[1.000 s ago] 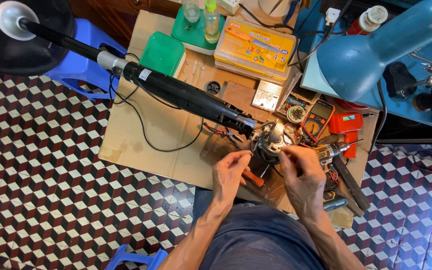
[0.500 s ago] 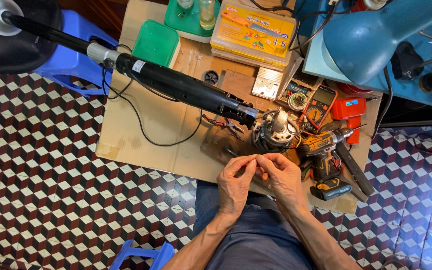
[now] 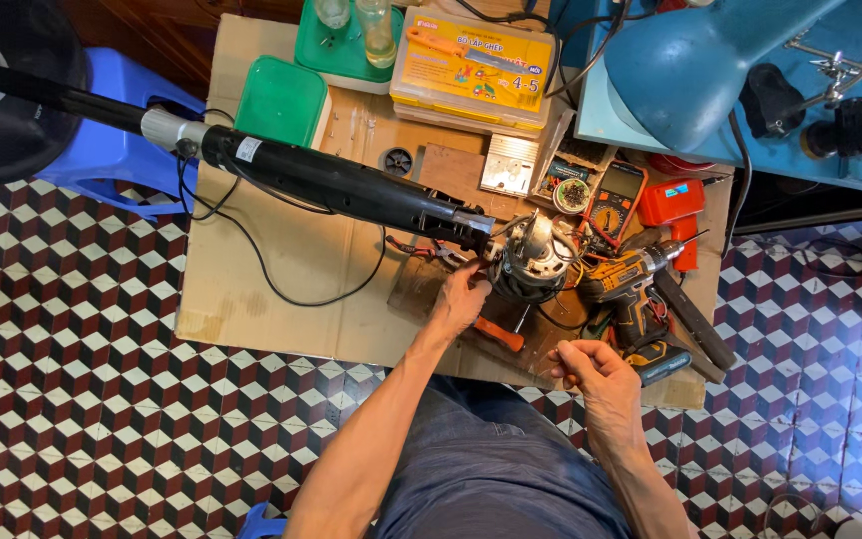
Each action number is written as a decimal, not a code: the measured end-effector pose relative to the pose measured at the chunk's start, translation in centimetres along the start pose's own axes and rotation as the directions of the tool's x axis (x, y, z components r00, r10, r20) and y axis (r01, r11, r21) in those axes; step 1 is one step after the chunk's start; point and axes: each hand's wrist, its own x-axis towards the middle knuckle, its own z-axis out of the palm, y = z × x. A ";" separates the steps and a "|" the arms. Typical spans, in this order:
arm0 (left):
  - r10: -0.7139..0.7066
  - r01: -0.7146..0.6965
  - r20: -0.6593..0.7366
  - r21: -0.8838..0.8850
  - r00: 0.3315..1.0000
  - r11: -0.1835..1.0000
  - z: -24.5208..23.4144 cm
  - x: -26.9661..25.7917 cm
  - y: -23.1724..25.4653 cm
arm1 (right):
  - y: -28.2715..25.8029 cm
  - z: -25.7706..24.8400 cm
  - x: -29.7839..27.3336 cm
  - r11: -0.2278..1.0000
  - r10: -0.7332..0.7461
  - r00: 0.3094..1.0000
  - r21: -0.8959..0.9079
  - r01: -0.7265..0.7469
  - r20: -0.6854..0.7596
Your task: The person repairs a standing fan motor by hand, using pliers and a screwdriver to strip, twist, and secure wires to the motor terminals. They repeatedly adjust the wiring and tighten connections while the fan remains disassembled on the workbench.
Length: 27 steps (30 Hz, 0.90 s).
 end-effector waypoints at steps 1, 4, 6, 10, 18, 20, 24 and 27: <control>0.034 -0.034 -0.021 0.029 0.999 0.999 0.1 0.2 -0.4 | 0.2 -0.1 -0.2 1.000 -0.004 1.000 -0.010 0.004 0.009; 0.124 -0.122 -0.032 0.050 0.992 0.991 0.0 -0.1 -0.6 | 0.7 0.0 -0.6 0.999 -0.008 0.999 -0.036 0.010 0.034; 0.164 -0.164 -0.020 0.023 0.986 0.986 -0.5 -0.9 0.0 | 0.7 0.3 -0.7 0.999 -0.001 0.999 -0.048 0.004 0.050; 0.009 -0.009 0.013 0.028 1.000 1.000 -1.0 -2.0 1.5 | 0.3 0.7 -0.6 0.999 0.013 0.998 -0.040 -0.010 0.065; 0.127 -0.125 -0.007 -0.246 0.992 0.961 -1.4 -6.7 3.4 | -0.4 1.4 -0.3 1.000 -0.014 0.997 -0.023 0.016 0.079; 0.039 -0.032 0.022 -0.260 0.999 0.965 -1.6 -8.1 5.0 | -0.7 1.7 -0.4 1.000 0.001 0.996 -0.025 0.001 0.085; 0.057 -0.082 -0.101 -0.261 0.993 0.962 -1.8 -10.0 8.1 | -1.1 2.3 0.0 1.000 0.000 0.993 0.001 0.000 0.120; 0.169 -0.209 -0.226 -0.164 0.959 0.964 -2.3 -10.2 9.9 | -1.0 2.7 0.3 1.000 -0.021 0.990 -0.006 0.022 0.138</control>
